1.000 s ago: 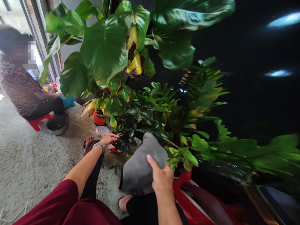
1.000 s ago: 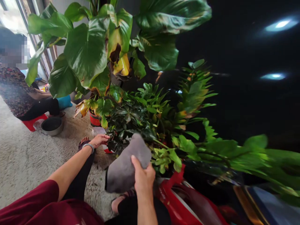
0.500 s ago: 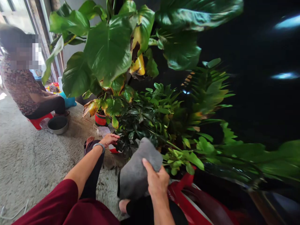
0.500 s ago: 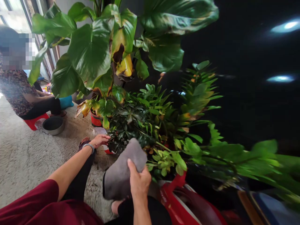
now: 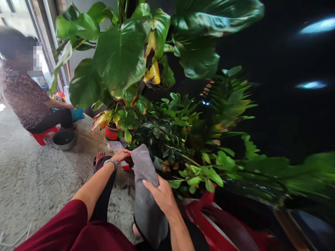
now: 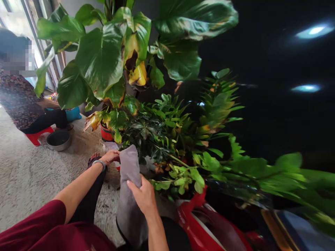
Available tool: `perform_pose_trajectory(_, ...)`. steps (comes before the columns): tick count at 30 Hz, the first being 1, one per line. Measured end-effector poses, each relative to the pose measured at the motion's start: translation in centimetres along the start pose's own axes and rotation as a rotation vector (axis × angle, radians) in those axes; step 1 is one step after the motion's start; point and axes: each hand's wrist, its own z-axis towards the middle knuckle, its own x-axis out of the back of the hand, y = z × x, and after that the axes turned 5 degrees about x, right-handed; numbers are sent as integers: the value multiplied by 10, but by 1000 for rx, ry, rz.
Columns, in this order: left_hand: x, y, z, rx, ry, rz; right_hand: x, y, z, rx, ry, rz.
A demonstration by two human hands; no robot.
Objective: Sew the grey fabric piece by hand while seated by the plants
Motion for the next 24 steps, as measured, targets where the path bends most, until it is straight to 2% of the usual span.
perform_pose_trajectory(3, 0, 2, -1, 9, 26, -18, 14, -27, 15, 61, 160, 5)
perform_pose_trajectory(6, -4, -1, -2, 8, 28, -33, 13, -49, 45, 118, 250, -85)
perform_pose_trajectory(8, -6, -4, -2, -4, 16, -35, 4, -49, 58, 111, 204, -174)
perform_pose_trajectory(10, -7, -6, -2, -16, 15, -31, -6, -39, 60, 82, 94, -246)
perform_pose_trajectory(13, -5, -6, -2, -14, 21, -6, -7, -24, 44, 82, -80, -251)
perform_pose_trajectory(15, -2, -4, -2, -11, 5, 12, 2, -28, 32, 124, -125, -198)
perform_pose_trajectory(17, 1, -1, -2, -12, -14, 20, 12, -45, 28, 186, -84, -139)
perform_pose_trajectory(20, 1, 1, -3, -6, -11, 18, 15, -69, 40, 272, 57, -97)
perform_pose_trajectory(22, -1, 1, -5, 2, -2, 11, 7, -69, 53, 271, 120, -116)
perform_pose_trajectory(24, -3, 1, -7, 0, 6, -1, -6, -53, 60, 196, 122, -173)
